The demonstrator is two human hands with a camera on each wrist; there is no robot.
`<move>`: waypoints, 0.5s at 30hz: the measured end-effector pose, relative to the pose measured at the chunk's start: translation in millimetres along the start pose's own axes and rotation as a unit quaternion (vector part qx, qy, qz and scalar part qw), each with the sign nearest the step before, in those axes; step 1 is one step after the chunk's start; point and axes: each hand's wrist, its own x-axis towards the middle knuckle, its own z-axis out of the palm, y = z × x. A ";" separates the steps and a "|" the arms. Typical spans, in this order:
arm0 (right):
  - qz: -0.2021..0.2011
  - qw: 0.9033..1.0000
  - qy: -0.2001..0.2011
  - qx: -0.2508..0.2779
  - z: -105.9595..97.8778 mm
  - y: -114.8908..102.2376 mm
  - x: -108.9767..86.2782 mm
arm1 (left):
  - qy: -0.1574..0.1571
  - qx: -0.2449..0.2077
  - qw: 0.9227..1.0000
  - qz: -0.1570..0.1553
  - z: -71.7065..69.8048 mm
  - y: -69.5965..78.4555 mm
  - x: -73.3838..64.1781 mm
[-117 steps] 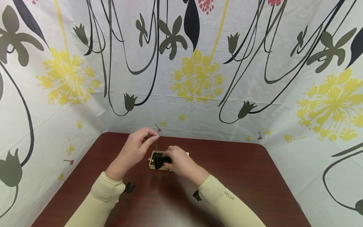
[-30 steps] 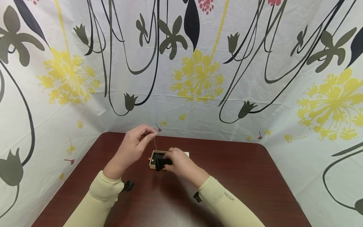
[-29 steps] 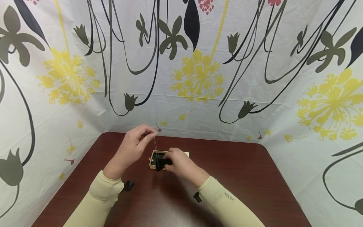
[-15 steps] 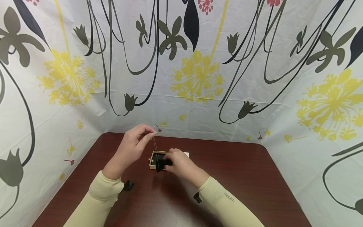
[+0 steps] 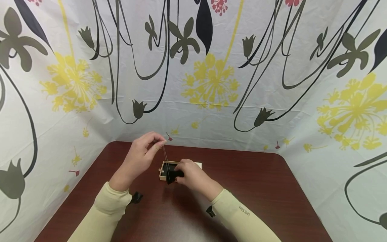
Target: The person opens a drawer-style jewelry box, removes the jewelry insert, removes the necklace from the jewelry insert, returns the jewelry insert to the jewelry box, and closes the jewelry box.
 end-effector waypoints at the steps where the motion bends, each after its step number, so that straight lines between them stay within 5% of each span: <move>1: -0.001 1.000 0.000 0.000 0.1 -0.1 0.0 | 0.000 -0.001 1.000 0.000 -0.1 0.0 0.1; 15: -0.016 1.000 0.011 -0.023 3.0 1.2 -0.1 | 0.005 -0.011 1.000 -0.004 -2.0 0.4 0.1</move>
